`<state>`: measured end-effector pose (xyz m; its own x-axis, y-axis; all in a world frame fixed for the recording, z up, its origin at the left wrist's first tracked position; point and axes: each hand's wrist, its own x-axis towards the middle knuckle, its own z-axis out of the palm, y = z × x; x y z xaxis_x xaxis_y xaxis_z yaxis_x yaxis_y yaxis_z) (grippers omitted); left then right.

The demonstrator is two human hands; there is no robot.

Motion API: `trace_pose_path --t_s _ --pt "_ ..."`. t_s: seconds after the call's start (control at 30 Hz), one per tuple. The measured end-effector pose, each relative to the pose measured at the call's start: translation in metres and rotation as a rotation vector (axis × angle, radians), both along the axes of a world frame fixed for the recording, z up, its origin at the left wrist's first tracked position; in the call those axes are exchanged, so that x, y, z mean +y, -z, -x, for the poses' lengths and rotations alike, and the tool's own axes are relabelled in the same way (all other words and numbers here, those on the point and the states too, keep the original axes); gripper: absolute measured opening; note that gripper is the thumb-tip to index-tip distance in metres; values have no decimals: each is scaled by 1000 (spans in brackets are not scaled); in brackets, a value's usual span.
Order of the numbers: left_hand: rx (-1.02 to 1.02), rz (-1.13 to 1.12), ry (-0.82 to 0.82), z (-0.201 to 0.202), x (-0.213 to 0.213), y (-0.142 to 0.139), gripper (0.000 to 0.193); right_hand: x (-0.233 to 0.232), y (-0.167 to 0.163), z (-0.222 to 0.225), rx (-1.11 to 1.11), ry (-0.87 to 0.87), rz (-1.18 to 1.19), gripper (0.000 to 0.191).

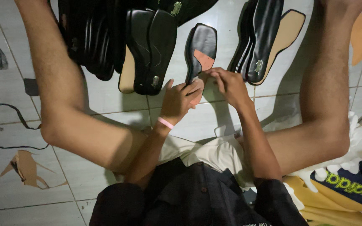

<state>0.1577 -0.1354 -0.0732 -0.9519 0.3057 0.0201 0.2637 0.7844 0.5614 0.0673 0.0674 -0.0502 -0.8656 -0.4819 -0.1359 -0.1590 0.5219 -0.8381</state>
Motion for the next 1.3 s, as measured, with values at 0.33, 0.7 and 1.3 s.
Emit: trace_pose_path --t_s 0.33,0.7,1.3 --pt "-21 -29 -47 -6 4 -4 59 -2 -5 5 88 -150 -97 15" --pt "101 -116 -200 -10 18 11 56 -23 10 31 301 -25 21 24" --pt "477 3 -874 6 -47 22 33 49 20 -14 213 505 192 31"
